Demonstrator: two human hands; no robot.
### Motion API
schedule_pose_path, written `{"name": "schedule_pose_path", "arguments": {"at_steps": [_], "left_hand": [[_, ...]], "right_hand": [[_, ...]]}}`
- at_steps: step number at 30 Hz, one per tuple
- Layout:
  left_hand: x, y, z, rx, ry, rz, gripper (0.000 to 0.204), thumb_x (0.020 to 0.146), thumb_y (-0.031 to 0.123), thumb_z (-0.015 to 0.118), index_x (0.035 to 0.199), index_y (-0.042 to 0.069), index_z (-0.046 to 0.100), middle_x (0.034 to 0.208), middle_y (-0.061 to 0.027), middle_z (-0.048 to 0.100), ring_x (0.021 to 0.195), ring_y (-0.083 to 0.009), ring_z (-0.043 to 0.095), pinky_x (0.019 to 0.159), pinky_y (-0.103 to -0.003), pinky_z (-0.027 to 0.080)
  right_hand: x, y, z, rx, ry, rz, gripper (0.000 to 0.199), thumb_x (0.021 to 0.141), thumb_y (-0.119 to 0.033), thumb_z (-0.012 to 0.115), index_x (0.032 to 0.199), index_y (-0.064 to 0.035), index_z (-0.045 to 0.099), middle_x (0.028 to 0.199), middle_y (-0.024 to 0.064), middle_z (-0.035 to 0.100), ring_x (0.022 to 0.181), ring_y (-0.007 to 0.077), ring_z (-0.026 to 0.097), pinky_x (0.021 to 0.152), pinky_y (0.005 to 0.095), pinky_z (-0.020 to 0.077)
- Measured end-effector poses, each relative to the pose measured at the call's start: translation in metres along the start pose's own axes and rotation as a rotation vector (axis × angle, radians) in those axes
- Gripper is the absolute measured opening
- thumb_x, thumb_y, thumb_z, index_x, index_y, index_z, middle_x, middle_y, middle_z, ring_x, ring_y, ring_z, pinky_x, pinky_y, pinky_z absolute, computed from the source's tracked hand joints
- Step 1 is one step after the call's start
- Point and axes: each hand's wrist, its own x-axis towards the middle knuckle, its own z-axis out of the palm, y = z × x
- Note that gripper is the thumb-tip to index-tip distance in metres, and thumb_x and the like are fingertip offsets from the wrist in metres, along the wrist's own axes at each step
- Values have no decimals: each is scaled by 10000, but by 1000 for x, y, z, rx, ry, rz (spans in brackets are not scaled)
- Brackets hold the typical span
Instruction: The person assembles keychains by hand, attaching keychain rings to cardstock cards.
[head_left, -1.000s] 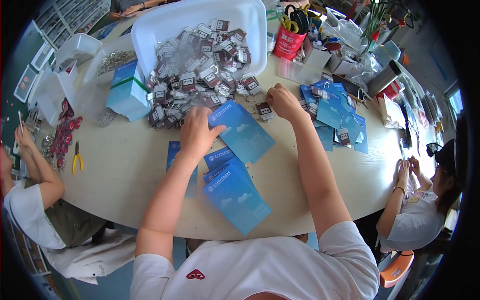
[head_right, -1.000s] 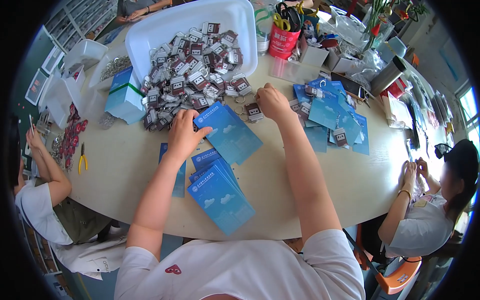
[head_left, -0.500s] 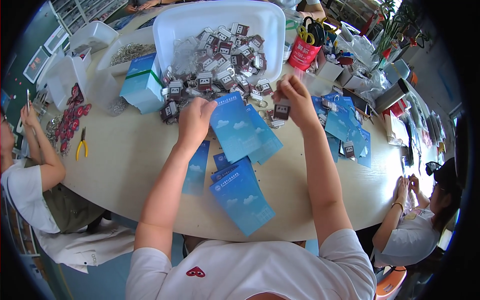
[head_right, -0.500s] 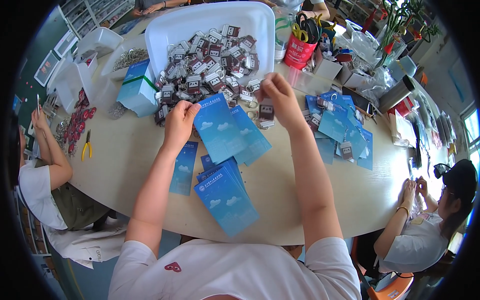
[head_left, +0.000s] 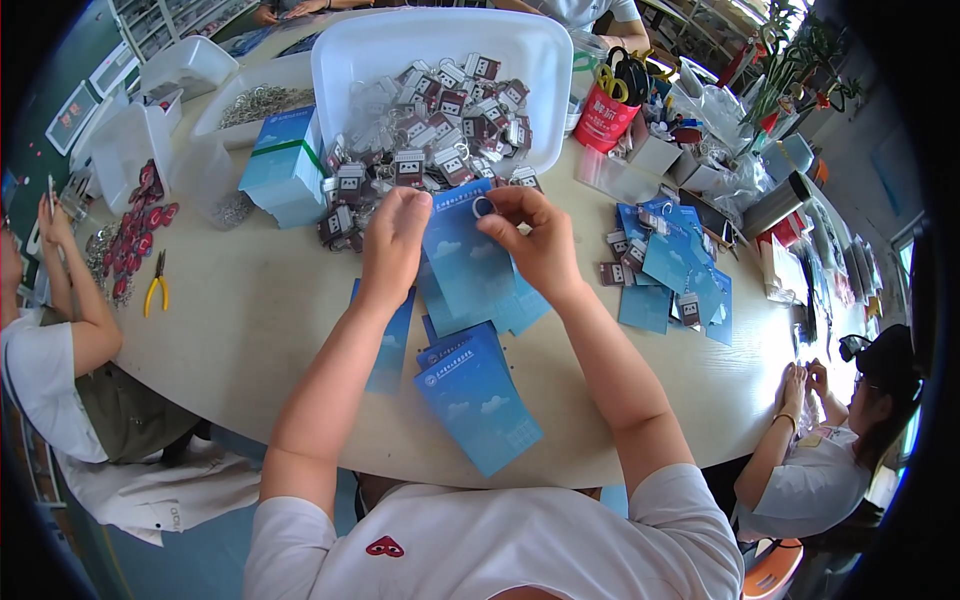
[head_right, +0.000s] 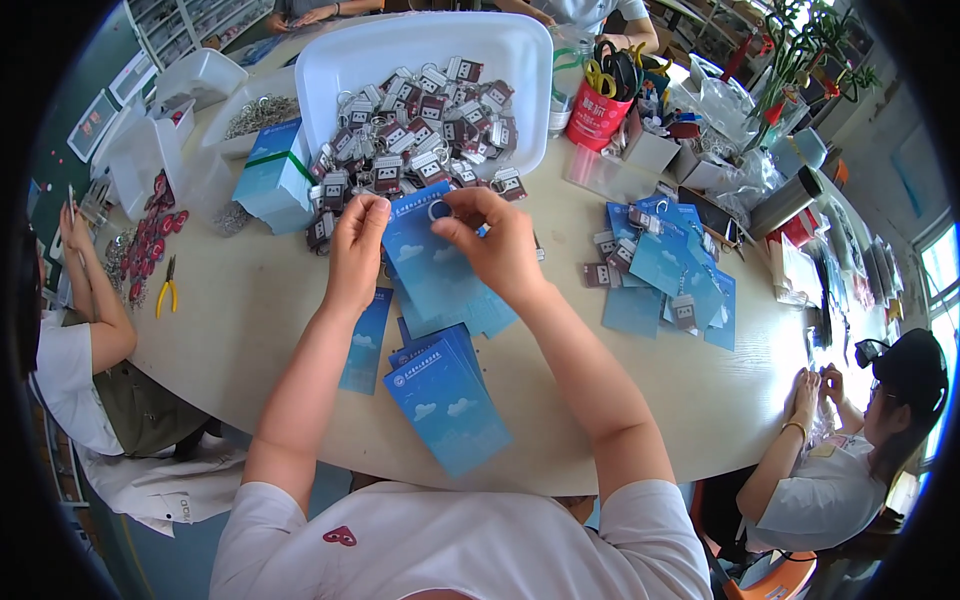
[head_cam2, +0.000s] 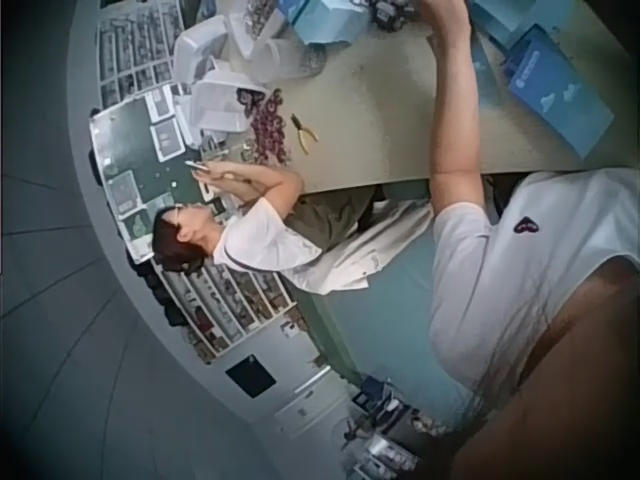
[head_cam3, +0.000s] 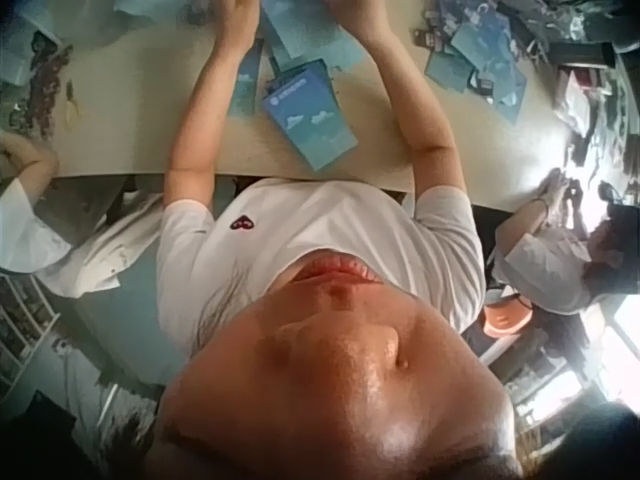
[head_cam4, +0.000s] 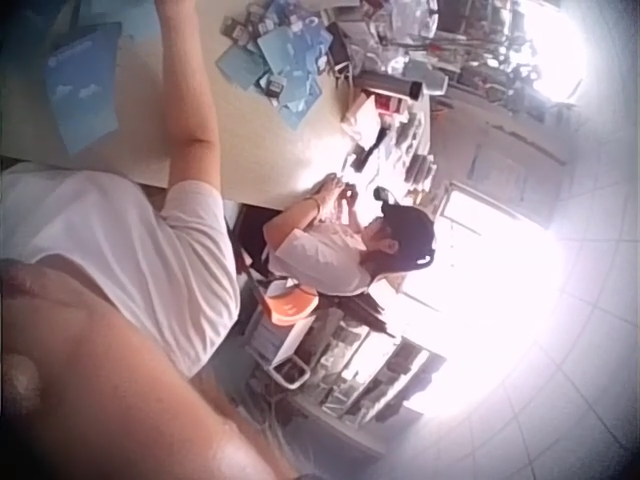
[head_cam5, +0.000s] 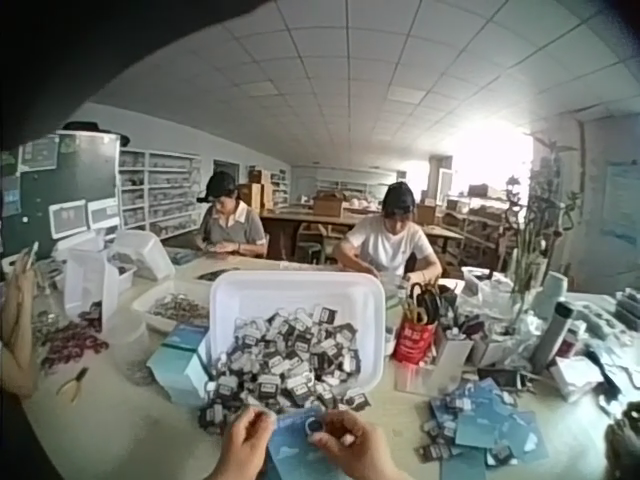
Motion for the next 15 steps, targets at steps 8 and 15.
{"name": "schedule_pose_path", "arguments": {"at_steps": [8, 15], "left_hand": [[-17, 18, 14, 19, 64, 132, 280, 933, 296, 450, 868, 26, 486, 705, 7, 457, 655, -70, 393, 587, -220, 352], [-20, 22, 16, 106, 126, 180, 249, 938, 268, 444, 888, 28, 484, 706, -31, 481, 647, -94, 427, 591, -247, 384]], "right_hand": [[-14, -26, 14, -265, 15, -204, 299, 670, -156, 762, 835, -7, 563, 696, 77, 603, 606, 163, 598, 596, 266, 482], [-18, -30, 16, -449, -14, -339, 314, 652, -239, 761, 775, -58, 536, 652, 41, 572, 553, 188, 563, 574, 313, 399]]}}
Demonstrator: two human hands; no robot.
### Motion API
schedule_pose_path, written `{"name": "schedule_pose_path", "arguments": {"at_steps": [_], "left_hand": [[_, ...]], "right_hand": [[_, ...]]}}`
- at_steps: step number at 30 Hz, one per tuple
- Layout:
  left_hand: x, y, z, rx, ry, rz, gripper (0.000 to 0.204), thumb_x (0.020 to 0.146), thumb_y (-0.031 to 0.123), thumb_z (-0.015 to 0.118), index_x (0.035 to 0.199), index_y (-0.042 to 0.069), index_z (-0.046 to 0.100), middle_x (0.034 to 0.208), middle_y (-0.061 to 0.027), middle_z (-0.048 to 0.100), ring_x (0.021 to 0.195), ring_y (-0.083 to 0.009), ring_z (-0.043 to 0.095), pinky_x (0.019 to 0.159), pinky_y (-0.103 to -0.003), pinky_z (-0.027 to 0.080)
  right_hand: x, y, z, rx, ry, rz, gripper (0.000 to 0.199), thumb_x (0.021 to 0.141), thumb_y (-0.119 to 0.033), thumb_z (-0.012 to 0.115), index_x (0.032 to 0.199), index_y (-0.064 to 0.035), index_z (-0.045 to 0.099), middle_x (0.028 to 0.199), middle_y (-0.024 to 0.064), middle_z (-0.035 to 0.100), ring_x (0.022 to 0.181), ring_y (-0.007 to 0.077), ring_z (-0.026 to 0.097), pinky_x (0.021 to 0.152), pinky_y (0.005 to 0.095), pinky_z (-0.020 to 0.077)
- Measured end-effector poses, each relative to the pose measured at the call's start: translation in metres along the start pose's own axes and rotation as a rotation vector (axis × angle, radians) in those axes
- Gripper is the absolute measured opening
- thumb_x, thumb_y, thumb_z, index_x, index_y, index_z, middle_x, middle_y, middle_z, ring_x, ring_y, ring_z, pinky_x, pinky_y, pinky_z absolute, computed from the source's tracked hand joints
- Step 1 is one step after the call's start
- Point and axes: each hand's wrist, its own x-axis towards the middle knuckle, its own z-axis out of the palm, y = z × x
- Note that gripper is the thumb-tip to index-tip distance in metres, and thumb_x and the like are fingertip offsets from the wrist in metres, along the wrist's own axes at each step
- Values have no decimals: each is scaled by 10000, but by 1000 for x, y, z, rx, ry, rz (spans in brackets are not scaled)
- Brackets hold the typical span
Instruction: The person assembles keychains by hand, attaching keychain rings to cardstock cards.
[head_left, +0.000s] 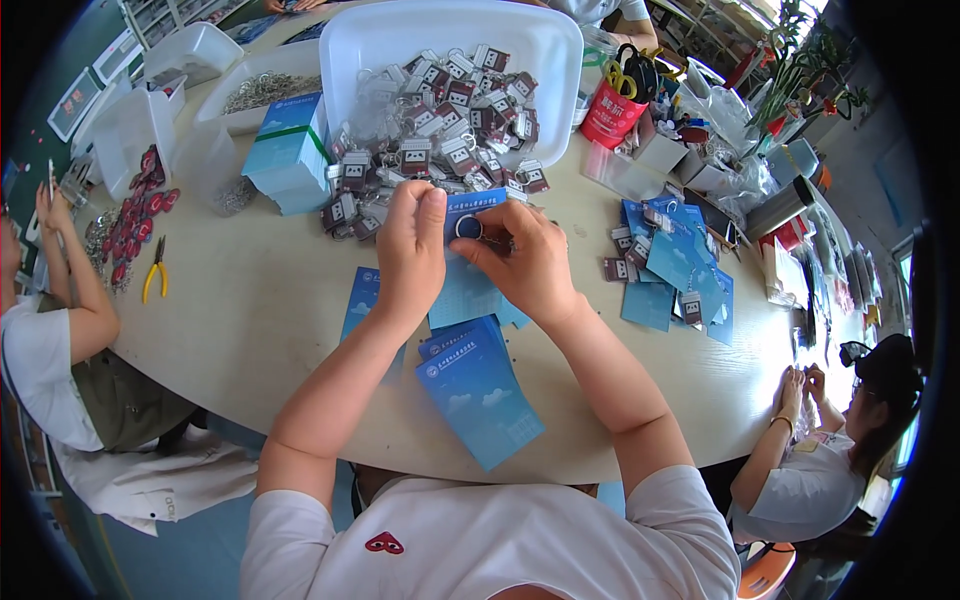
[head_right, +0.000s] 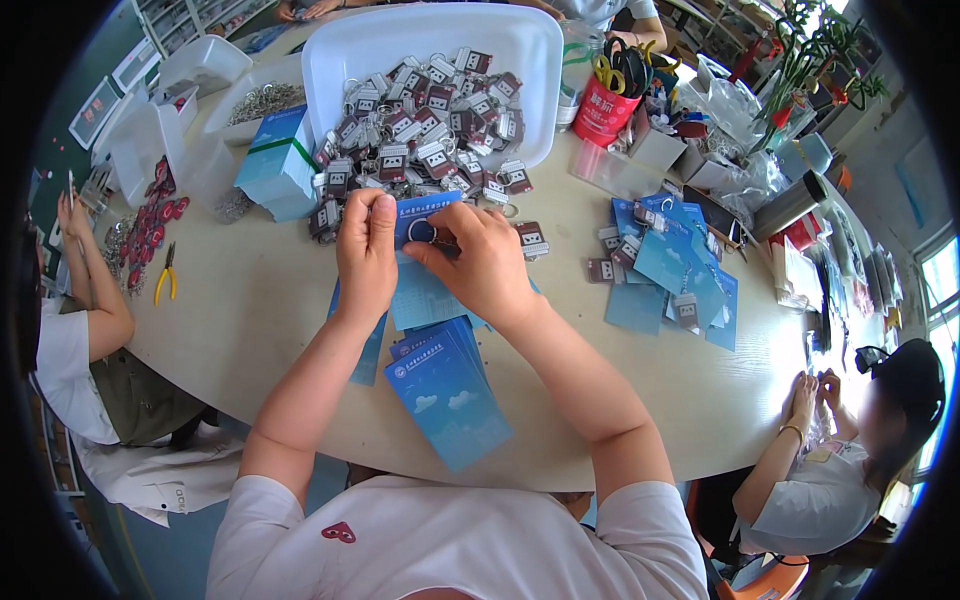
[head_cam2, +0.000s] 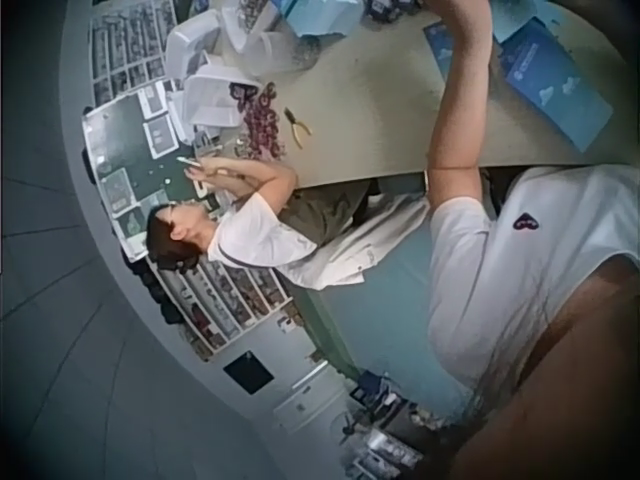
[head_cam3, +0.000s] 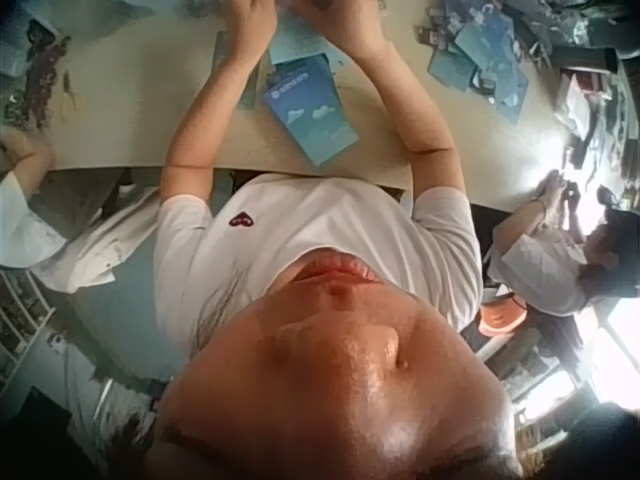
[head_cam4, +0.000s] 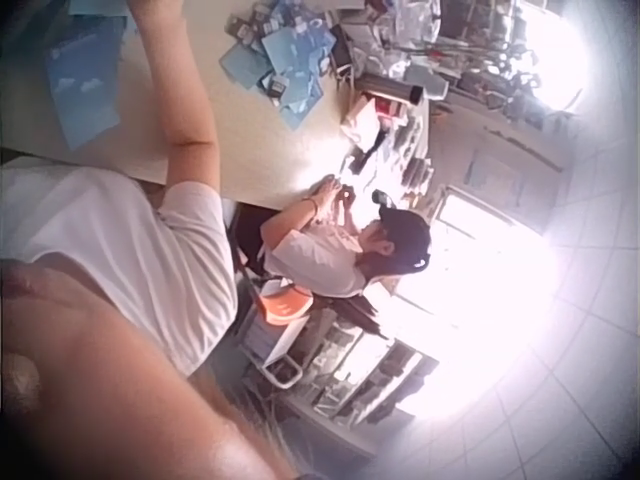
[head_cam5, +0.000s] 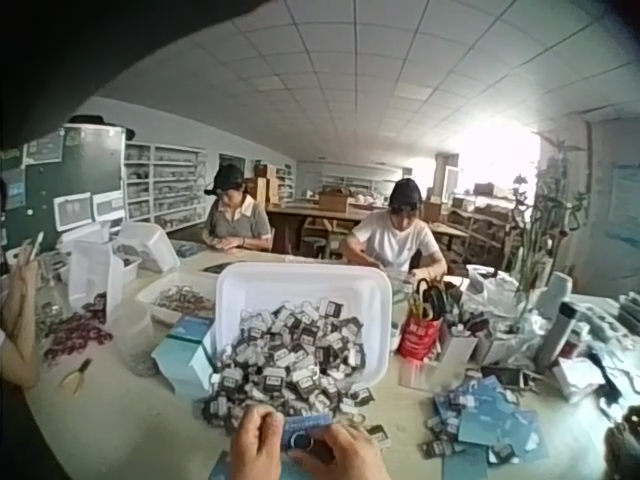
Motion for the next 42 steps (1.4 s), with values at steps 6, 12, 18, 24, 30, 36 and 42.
{"name": "schedule_pose_path", "arguments": {"at_steps": [6, 12, 18, 24, 30, 36, 42], "left_hand": [[0, 4, -1, 75, 16, 28, 263, 942, 273, 428, 891, 21, 485, 713, -50, 494, 646, -116, 447, 602, -259, 398], [5, -6, -3, 56, 46, -5, 276, 947, 277, 412, 890, 16, 483, 738, -65, 501, 677, -135, 462, 627, -283, 399], [4, 0, -3, 37, 60, -33, 265, 944, 268, 417, 880, 19, 481, 738, -66, 500, 671, -143, 464, 622, -282, 394], [0, 5, -1, 82, 92, 95, 248, 941, 252, 426, 877, 18, 480, 736, -51, 498, 667, -125, 460, 612, -265, 393], [2, -2, -1, -65, 139, -13, 251, 944, 256, 417, 891, 17, 474, 776, -43, 494, 707, -111, 449, 644, -252, 391], [5, 2, -5, -117, 200, -39, 260, 953, 266, 389, 882, 25, 457, 753, 0, 438, 691, -72, 405, 649, -232, 372], [-3, 4, 0, -27, 63, 170, 254, 945, 265, 406, 900, 24, 470, 786, -38, 495, 719, -114, 464, 657, -251, 389]], "right_hand": [[3, -10, -2, -235, -25, -68, 288, 687, -272, 714, 769, -79, 517, 633, 27, 546, 552, 203, 539, 569, 324, 374], [4, -16, 2, -364, -5, -170, 230, 711, -243, 686, 760, -86, 524, 654, 23, 516, 567, 208, 519, 550, 322, 361], [6, -12, 7, -324, 59, -148, 224, 710, -242, 688, 774, -82, 546, 667, 24, 533, 576, 201, 530, 545, 319, 362], [6, -8, 4, -267, 25, -73, 254, 709, -270, 697, 711, -83, 526, 580, 27, 520, 504, 215, 514, 532, 321, 369], [4, -13, 7, -311, 28, -67, 266, 710, -300, 694, 686, -96, 525, 586, 12, 526, 497, 204, 509, 534, 327, 368], [-2, 2, 9, -78, 28, -114, 277, 714, -229, 714, 668, -38, 518, 848, 108, 539, 807, 235, 528, 694, 342, 418], [1, 17, 7, 683, -17, 388, 265, 761, -63, 664, 680, -48, 412, 810, 62, 532, 793, 129, 522, 678, 247, 422]]}}
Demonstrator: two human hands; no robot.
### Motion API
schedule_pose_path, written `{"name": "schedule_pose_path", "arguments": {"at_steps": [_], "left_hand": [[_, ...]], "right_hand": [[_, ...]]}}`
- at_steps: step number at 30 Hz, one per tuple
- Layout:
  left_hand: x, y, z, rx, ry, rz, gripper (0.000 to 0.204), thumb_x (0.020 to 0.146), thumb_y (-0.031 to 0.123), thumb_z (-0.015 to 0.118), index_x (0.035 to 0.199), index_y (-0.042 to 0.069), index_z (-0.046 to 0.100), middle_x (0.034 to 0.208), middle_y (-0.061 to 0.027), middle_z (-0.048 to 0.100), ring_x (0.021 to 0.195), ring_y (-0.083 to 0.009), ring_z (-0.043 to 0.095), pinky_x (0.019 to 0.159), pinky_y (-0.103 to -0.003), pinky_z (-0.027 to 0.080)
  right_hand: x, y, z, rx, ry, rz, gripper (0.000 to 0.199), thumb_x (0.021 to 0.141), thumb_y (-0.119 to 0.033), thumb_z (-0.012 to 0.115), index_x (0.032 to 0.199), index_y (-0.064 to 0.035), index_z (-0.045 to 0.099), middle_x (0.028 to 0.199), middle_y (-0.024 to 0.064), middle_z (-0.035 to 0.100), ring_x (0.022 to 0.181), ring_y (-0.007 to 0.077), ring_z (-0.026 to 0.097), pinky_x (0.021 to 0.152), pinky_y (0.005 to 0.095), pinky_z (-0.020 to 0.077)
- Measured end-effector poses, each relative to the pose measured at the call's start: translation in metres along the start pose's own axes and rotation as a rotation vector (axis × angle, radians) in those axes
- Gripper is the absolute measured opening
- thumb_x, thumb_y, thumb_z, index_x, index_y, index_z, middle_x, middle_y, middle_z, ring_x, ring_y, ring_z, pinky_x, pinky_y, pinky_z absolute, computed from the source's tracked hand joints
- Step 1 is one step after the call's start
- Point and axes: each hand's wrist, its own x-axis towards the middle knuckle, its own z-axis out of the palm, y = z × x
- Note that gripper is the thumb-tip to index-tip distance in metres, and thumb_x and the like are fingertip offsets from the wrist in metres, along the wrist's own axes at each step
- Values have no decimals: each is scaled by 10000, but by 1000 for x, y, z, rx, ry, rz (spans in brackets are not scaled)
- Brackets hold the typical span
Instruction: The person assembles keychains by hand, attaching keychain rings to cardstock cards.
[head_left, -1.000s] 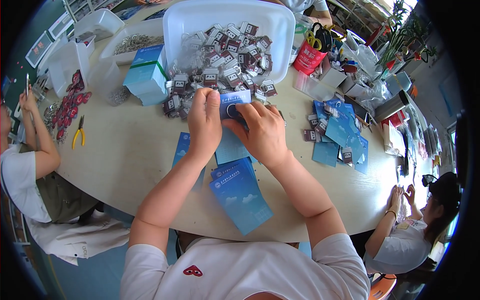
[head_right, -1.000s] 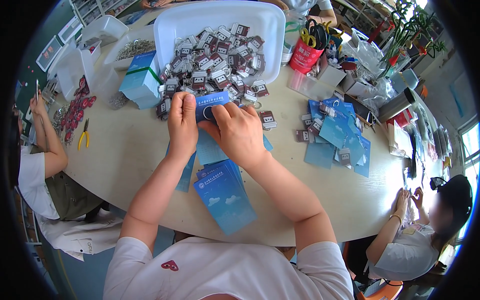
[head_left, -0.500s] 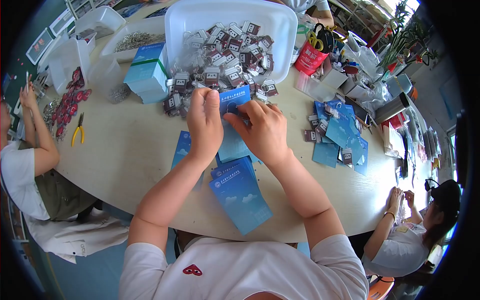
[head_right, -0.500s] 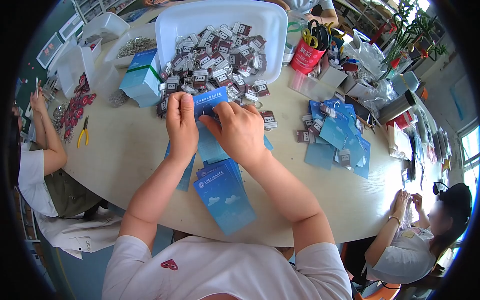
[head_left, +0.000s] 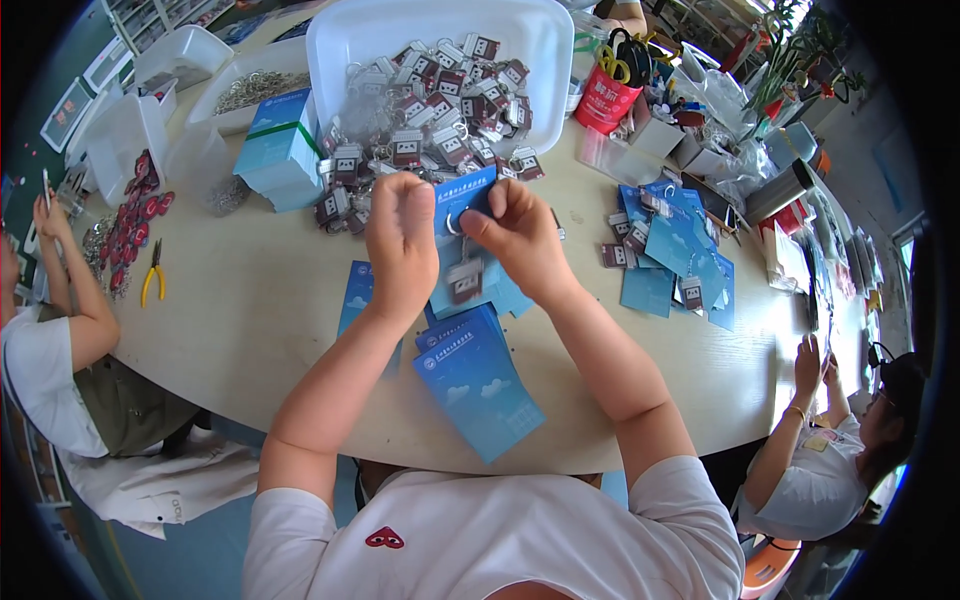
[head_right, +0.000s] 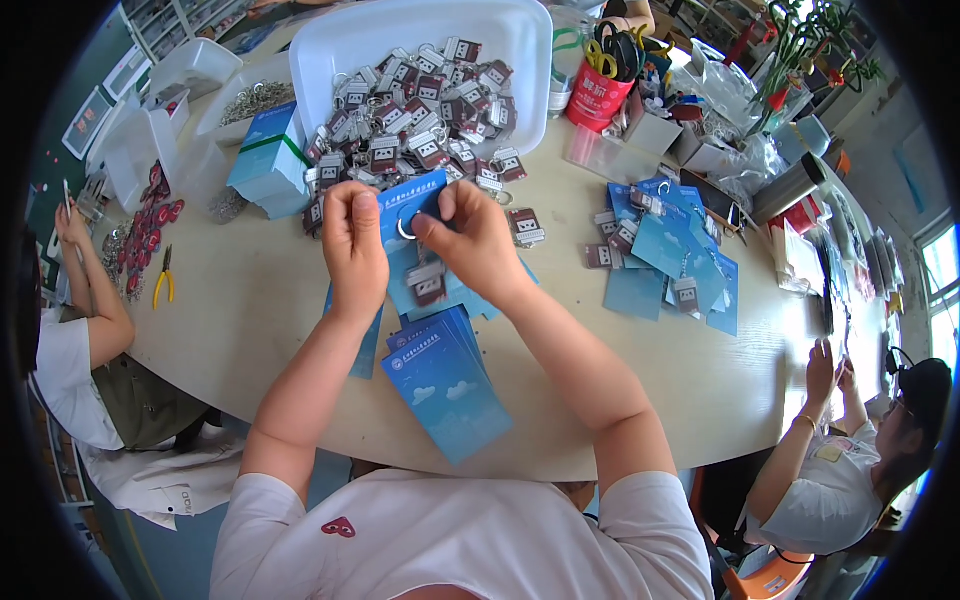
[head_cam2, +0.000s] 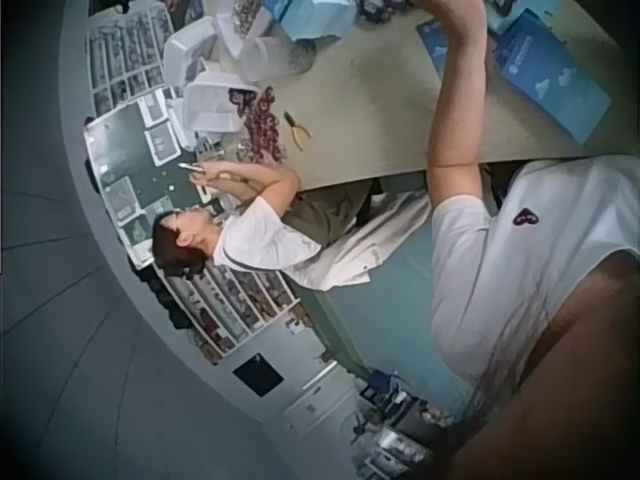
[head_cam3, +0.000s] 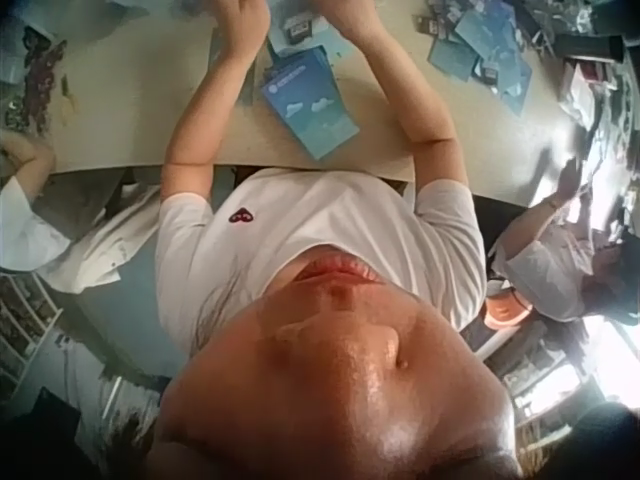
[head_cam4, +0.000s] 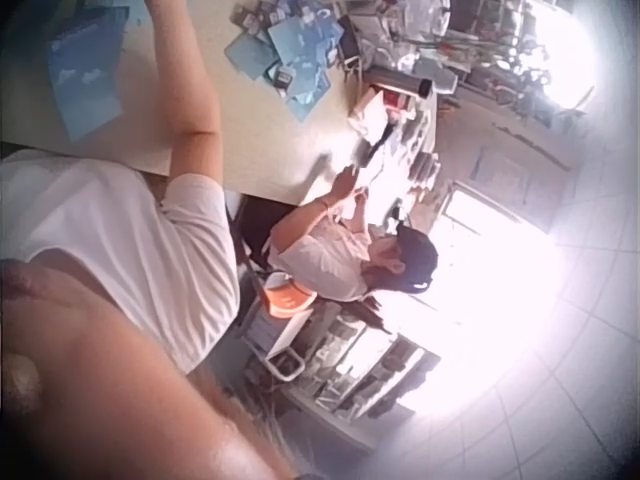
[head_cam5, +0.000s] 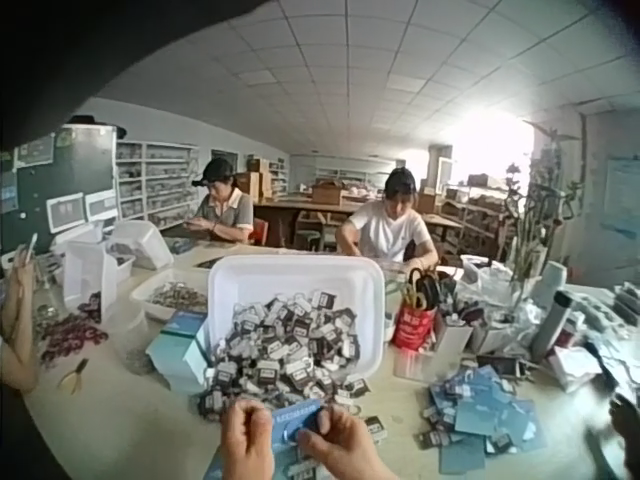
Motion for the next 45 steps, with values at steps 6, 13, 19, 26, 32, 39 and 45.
{"name": "schedule_pose_path", "arguments": {"at_steps": [6, 13, 19, 26, 32, 39, 45], "left_hand": [[22, -11, -31, 688, -553, -120, 433, 797, 380, 601, 1039, 35, 500, 978, -152, 562, 929, -306, 537, 766, -384, 440], [13, -38, -27, 1018, -625, -73, 556, 647, 331, 745, 1038, 30, 489, 1032, -156, 546, 1000, -331, 496, 831, -408, 438], [31, -49, -40, 420, -571, -488, 308, 760, 194, 661, 939, 12, 488, 789, -58, 553, 754, -174, 536, 670, -293, 433], [39, -39, -35, -255, -247, -631, 163, 861, 203, 585, 898, 50, 540, 773, 10, 540, 706, -45, 482, 631, -189, 395], [23, -40, -22, 182, -96, -393, 357, 879, 343, 525, 934, -11, 523, 799, -112, 583, 735, -164, 540, 665, -298, 427], [16, -37, -13, 142, -117, -275, 349, 894, 338, 500, 907, -10, 494, 715, -89, 552, 660, -161, 524, 613, -299, 415], [10, -25, -9, 116, -159, -335, 321, 903, 324, 496, 896, 4, 469, 665, -34, 500, 614, -97, 461, 560, -267, 387]], "right_hand": [[29, -37, -103, 182, 262, 67, 142, 748, -18, 556, 695, -81, 440, 722, 6, 533, 725, 112, 542, 677, 240, 436], [6, -17, -228, -1515, 679, 105, 221, 691, -176, 614, 895, -93, 626, 961, 97, 599, 912, 229, 563, 781, 314, 441], [25, -7, -132, -940, -17, 221, 170, 736, -152, 607, 856, -41, 651, 772, 144, 639, 683, 240, 624, 637, 328, 469], [24, 58, -78, -1148, -98, 200, 166, 738, -208, 597, 827, -74, 638, 890, 126, 585, 831, 307, 582, 726, 389, 470], [30, 48, -88, -836, -116, 134, 145, 737, -151, 593, 825, -36, 604, 867, 129, 575, 819, 272, 573, 723, 350, 463], [29, 5, -66, 155, -91, -36, 130, 906, -120, 490, 844, -10, 459, 943, 78, 592, 811, 126, 561, 736, 285, 460], [11, -7, -21, 7, -151, -5, 102, 893, -89, 511, 863, -6, 459, 941, 99, 579, 806, 136, 589, 728, 267, 468]]}}
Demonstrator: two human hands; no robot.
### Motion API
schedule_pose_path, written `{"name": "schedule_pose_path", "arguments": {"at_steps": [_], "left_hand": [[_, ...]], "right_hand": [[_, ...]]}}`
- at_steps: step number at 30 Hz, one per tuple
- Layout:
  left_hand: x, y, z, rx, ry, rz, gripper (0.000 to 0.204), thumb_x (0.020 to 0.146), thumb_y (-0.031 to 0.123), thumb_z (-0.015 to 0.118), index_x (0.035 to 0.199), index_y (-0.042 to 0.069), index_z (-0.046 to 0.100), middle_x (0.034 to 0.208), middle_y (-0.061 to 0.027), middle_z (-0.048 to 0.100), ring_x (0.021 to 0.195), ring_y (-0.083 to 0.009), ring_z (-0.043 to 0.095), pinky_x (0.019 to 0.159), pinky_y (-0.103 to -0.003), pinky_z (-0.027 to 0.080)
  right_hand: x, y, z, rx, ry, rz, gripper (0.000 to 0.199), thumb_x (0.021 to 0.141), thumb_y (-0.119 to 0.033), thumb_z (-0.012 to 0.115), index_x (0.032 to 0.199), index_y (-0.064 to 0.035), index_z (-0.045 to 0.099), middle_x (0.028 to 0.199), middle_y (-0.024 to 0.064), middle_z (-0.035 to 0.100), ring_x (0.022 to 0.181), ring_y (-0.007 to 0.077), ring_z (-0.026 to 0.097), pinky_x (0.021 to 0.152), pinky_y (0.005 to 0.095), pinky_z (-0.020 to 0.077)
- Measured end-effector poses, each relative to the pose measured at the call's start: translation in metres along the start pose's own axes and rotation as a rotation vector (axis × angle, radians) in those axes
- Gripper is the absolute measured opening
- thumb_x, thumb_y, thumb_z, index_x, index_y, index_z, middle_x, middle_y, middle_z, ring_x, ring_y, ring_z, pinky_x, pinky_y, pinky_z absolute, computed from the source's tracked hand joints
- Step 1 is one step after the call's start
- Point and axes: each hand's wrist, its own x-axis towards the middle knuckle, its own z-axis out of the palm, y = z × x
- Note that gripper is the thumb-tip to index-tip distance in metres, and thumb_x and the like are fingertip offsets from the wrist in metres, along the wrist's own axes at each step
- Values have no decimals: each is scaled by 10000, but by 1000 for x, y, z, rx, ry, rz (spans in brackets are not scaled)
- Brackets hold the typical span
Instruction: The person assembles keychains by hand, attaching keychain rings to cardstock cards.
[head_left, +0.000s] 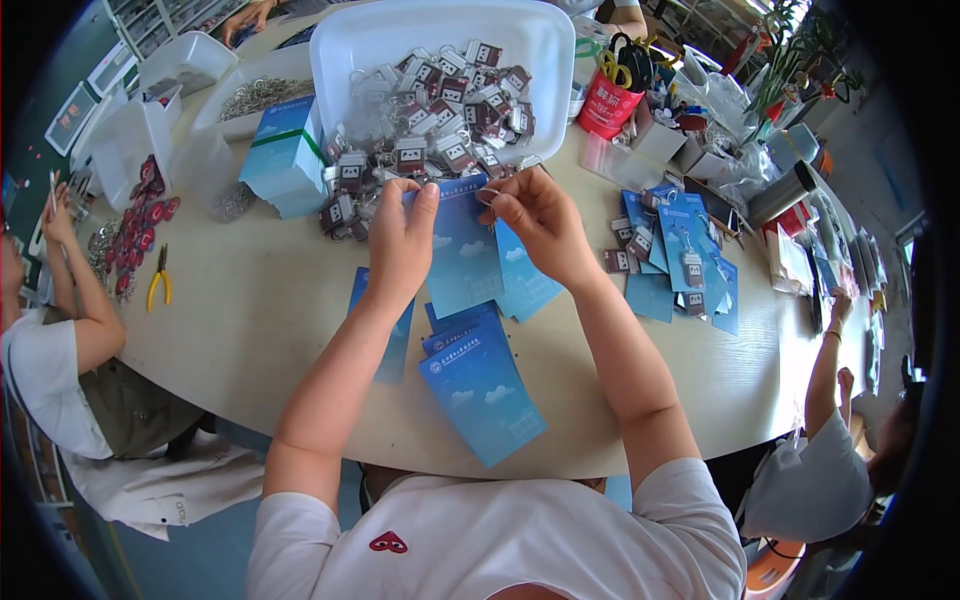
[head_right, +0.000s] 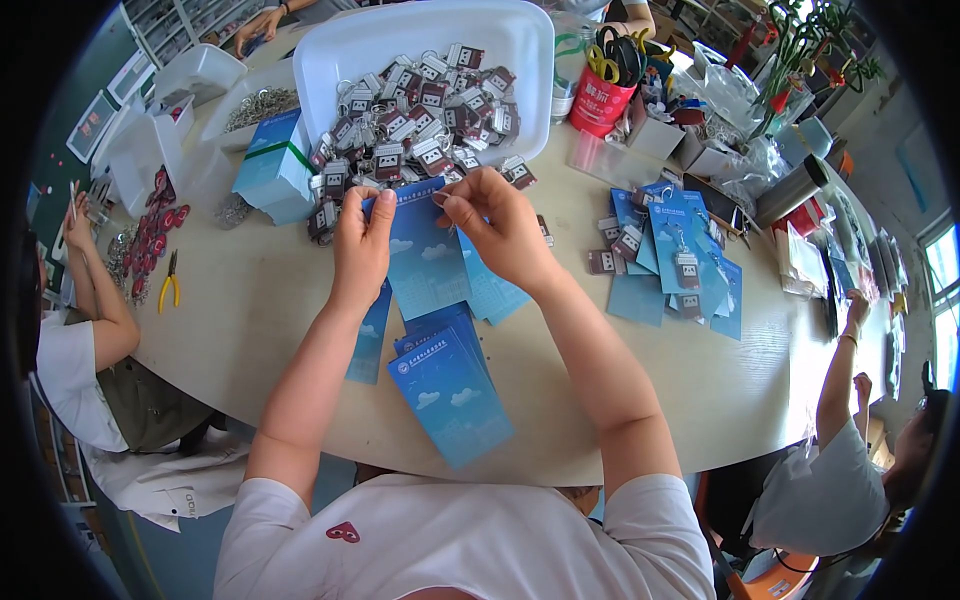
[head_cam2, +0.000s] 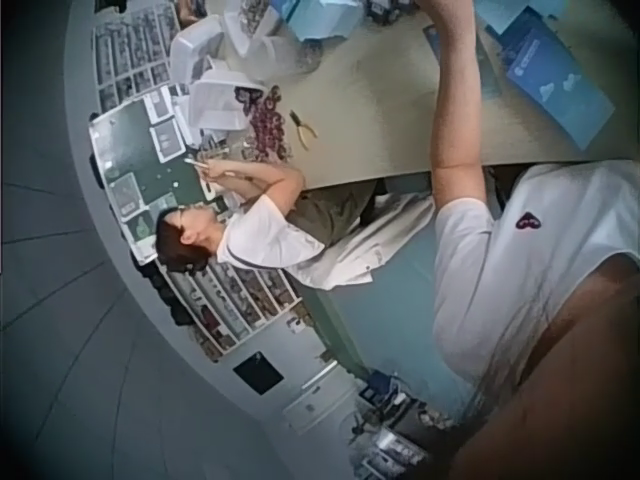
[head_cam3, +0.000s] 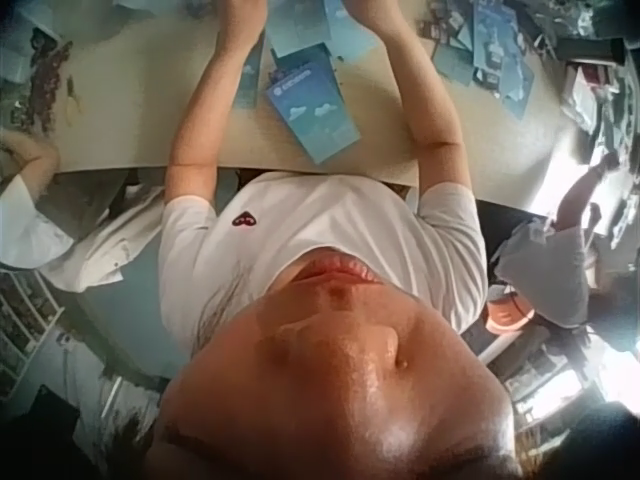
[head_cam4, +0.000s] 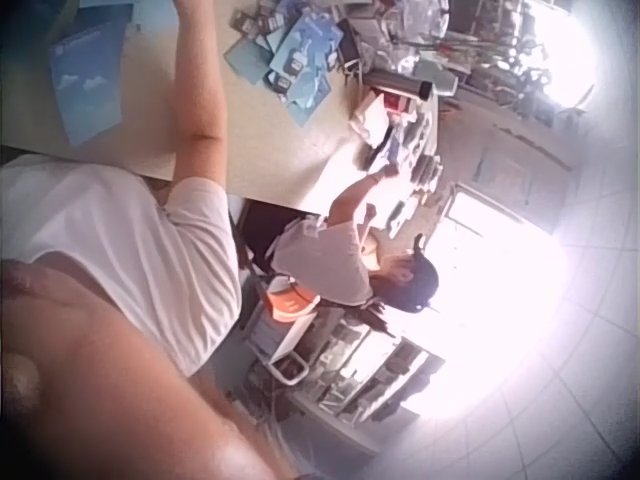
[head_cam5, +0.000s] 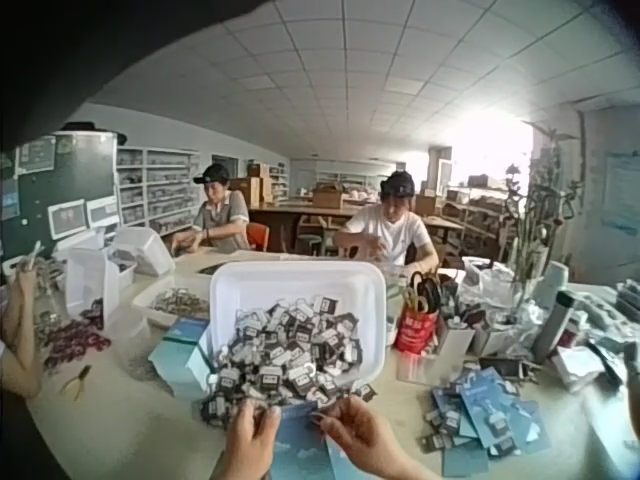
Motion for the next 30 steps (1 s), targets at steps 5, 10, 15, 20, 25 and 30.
{"name": "schedule_pose_path", "arguments": {"at_steps": [5, 10, 15, 20, 25, 30], "left_hand": [[4, -4, -1, -77, -4, 1, 322, 905, 327, 496, 901, 5, 474, 672, -22, 496, 627, -84, 451, 562, -254, 380], [2, 8, -4, -248, -26, -115, 298, 903, 301, 509, 895, 5, 475, 682, -21, 509, 625, -73, 445, 559, -236, 377], [7, -7, -5, -79, -36, -70, 282, 900, 287, 517, 854, 10, 495, 648, -20, 493, 594, -72, 430, 529, -248, 367], [19, -9, -9, -32, 92, 35, 306, 880, 311, 540, 840, 8, 513, 616, -82, 520, 548, -168, 492, 517, -302, 385], [23, -4, -18, 8, 80, 5, 344, 871, 345, 540, 859, 3, 509, 625, -136, 566, 580, -271, 585, 503, -360, 417], [19, -14, -20, -80, 83, -124, 350, 888, 342, 518, 859, -7, 519, 634, -80, 538, 564, -171, 513, 526, -308, 411]], "right_hand": [[5, 4, -26, 275, -15, 149, 147, 911, -171, 496, 884, -28, 479, 933, 102, 600, 820, 162, 600, 748, 285, 464], [6, 1, -37, 398, 25, 290, 156, 915, -206, 490, 907, -51, 492, 909, 91, 614, 766, 152, 599, 691, 264, 464], [10, 5, -55, 418, 110, 312, 132, 909, -197, 500, 892, -66, 492, 859, 68, 606, 698, 123, 583, 605, 224, 443], [37, -3, -49, 404, 148, 254, 96, 888, -143, 531, 854, -60, 498, 843, 61, 576, 733, 124, 570, 595, 211, 429], [102, -43, 26, 353, -19, 341, 80, 878, -129, 539, 883, -49, 529, 867, 70, 595, 782, 133, 589, 646, 216, 484], [228, -58, 93, 480, -57, 100, 234, 832, -88, 533, 1028, 34, 493, 929, 83, 502, 893, 184, 530, 795, 317, 499]]}}
